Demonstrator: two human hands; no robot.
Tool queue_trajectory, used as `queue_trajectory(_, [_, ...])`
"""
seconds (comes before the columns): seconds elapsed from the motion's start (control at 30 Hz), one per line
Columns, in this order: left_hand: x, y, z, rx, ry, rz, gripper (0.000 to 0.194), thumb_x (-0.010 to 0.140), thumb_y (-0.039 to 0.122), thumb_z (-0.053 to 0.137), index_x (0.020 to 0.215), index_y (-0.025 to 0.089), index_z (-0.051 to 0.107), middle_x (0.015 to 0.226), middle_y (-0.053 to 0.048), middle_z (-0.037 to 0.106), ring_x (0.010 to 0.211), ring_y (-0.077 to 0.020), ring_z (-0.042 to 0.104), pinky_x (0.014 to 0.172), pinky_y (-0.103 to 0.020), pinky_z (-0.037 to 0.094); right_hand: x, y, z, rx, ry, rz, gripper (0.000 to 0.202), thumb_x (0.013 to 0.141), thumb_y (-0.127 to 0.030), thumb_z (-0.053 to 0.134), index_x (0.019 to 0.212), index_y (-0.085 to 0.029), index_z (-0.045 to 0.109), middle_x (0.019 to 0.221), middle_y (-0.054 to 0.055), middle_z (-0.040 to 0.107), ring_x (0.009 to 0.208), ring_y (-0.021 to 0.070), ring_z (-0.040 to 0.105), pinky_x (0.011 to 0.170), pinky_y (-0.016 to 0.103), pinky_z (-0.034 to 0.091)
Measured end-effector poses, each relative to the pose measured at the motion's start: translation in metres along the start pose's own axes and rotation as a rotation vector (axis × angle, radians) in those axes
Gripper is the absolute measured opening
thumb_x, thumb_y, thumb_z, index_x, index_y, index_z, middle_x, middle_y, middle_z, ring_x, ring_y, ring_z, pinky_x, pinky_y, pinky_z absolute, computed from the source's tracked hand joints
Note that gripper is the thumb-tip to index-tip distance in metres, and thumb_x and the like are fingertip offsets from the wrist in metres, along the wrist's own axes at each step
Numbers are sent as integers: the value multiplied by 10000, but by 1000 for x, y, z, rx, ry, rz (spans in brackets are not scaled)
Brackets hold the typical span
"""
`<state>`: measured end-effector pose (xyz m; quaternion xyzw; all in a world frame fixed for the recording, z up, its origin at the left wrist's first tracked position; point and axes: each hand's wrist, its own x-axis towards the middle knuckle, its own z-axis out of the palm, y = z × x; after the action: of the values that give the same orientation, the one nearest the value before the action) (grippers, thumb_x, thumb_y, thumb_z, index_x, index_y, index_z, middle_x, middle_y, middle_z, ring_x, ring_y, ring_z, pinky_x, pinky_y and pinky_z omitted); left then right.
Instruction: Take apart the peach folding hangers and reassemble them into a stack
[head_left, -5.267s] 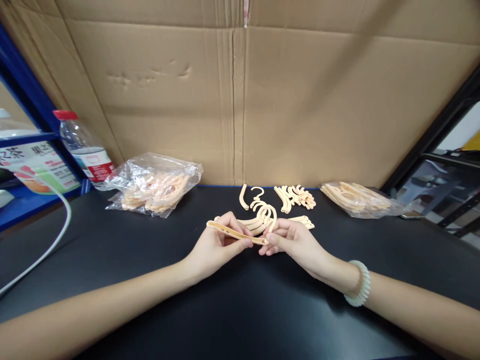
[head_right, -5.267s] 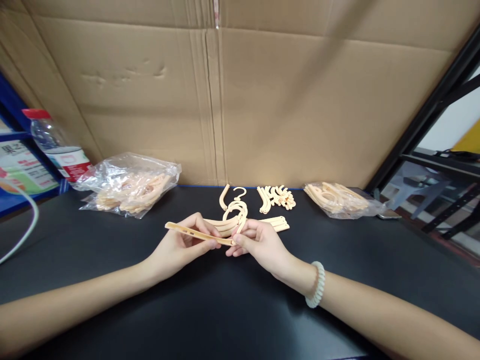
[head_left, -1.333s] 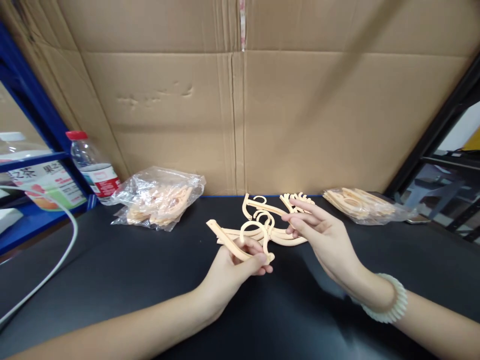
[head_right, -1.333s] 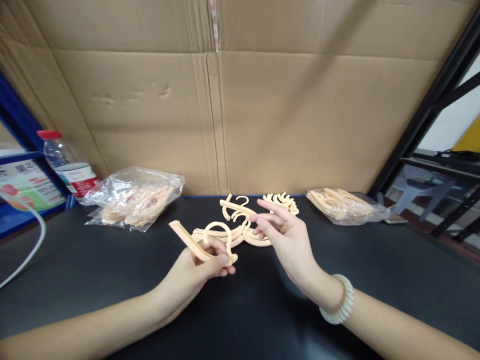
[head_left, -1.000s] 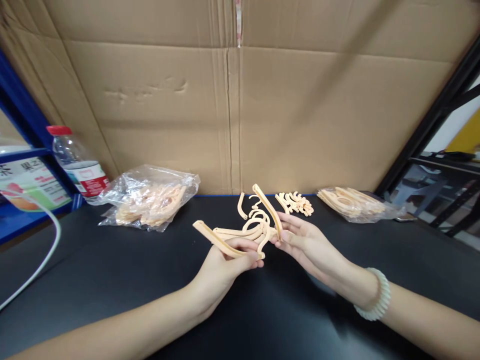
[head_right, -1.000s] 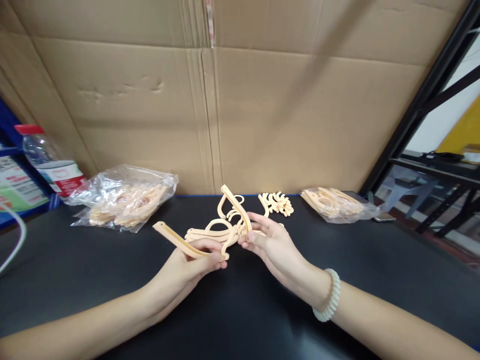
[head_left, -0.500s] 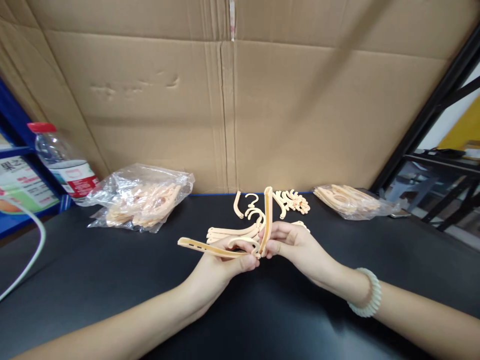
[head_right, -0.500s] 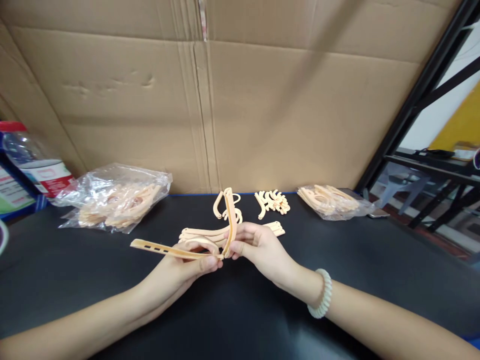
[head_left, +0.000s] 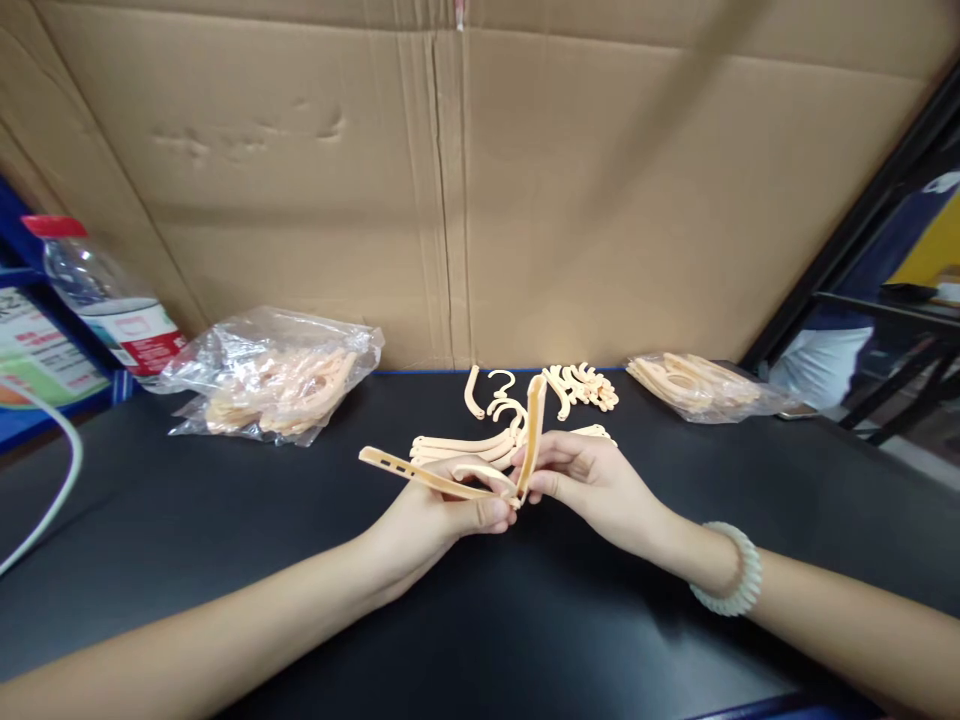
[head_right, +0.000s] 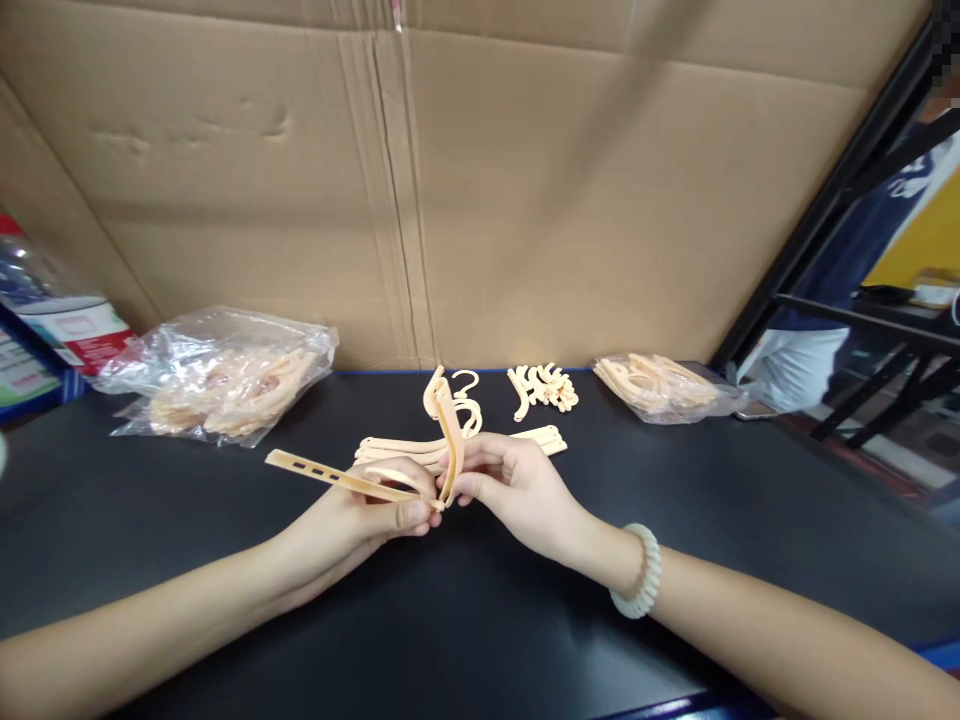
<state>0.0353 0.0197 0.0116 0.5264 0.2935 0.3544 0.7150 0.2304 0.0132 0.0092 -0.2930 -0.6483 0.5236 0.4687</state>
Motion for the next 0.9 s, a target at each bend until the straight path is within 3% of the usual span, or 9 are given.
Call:
queue_trajectory(0.23, [-2,1,-1,2,15,-29,106,647,174,831,681,142,736,716,-27,685,693,-121,630,629,-186,497,-1,1,2,40,6,0,89,838,-256,709,889,-185,692,842,22,710,744,136,661,682,245,546])
queue_trajectory(0.9, [-6,-4,6,-46,145,61,140,597,155,839,664,132,719,714,-42,712,669,-161,669,633,-241,530,-11,-8,15,-56,55,-29,32,826,-164,693,818,-182,667,785,-5,689,742,142,686,743,249,572])
